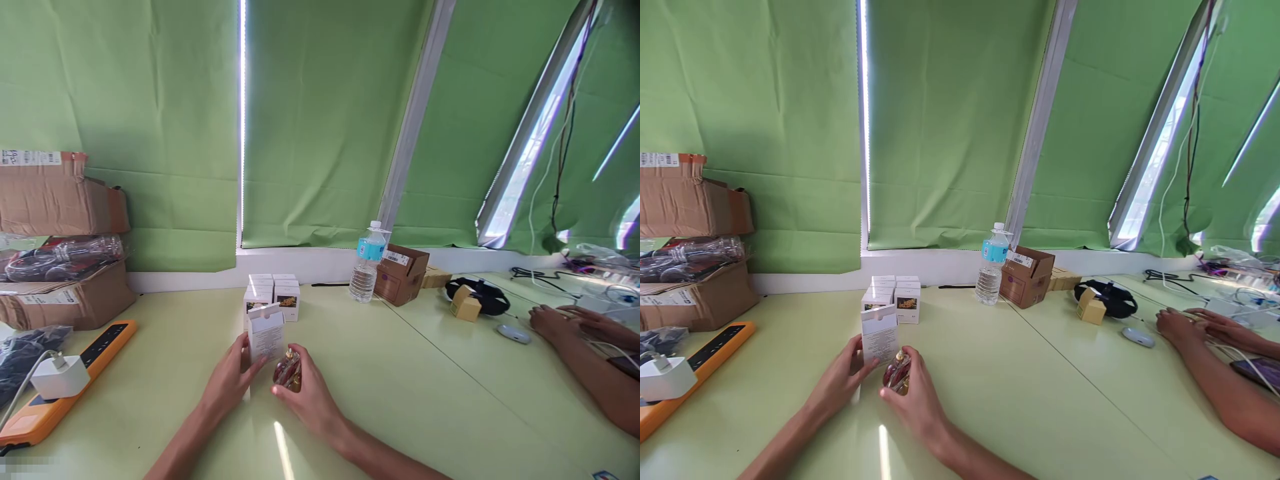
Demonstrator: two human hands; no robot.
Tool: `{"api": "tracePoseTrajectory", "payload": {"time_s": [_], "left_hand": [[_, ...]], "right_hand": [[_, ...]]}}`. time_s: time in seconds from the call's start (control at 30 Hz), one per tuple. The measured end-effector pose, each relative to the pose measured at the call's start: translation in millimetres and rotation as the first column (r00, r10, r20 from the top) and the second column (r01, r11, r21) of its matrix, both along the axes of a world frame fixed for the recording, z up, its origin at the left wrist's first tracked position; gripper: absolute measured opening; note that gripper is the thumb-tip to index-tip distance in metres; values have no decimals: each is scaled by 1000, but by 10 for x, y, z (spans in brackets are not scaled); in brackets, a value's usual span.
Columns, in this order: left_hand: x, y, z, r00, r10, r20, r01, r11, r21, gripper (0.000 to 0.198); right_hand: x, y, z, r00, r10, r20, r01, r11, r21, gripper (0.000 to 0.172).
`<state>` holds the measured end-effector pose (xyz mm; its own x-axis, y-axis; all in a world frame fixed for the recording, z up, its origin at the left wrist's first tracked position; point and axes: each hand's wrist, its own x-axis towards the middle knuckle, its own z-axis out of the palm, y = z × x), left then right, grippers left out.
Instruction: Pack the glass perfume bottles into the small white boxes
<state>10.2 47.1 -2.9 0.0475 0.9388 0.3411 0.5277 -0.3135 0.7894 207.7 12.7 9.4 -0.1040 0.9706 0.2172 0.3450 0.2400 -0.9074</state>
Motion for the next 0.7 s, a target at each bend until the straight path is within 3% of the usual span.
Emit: {"api": "tracePoseTrajectory", "payload": {"time_s": [0.1, 0.17, 0.23, 0.3, 0.37, 0.47, 0.57, 0.7], "left_hand": [[-17, -45, 41, 988, 133, -83, -119, 981, 155, 50], [-43, -67, 53, 969, 228, -94, -182, 918, 353, 42], [-56, -96, 62, 964, 234, -127, -133, 837, 531, 28], [-35, -136, 71, 958, 183, -221, -9, 789, 614, 16], [22, -182, 79, 928, 116, -354, 132, 786, 604, 15], [141, -235, 76, 862, 50, -504, 253, 820, 513, 22], [234, -252, 65, 849, 8, -529, 238, 888, 395, 24], [281, -255, 82, 873, -75, -483, 213, 947, 238, 15]], "right_hand": [[-27, -68, -14, 1000, 28, -3, -28, 999, -24, 75], [-1, -72, -10, 998, 40, -45, -42, 998, -43, 75], [67, -40, 22, 996, 0, -84, -1, 1000, -20, 65], [173, 28, 77, 996, -63, -65, 66, 997, 50, 48], [299, 111, 133, 996, -82, 45, 77, 991, 105, 37], [453, 200, 173, 969, -29, 244, 19, 999, 40, 28], [487, 176, 168, 944, 25, 328, -14, 999, -37, 16], [386, 30, 157, 907, 23, 420, -8, 999, -37, 10]]}}
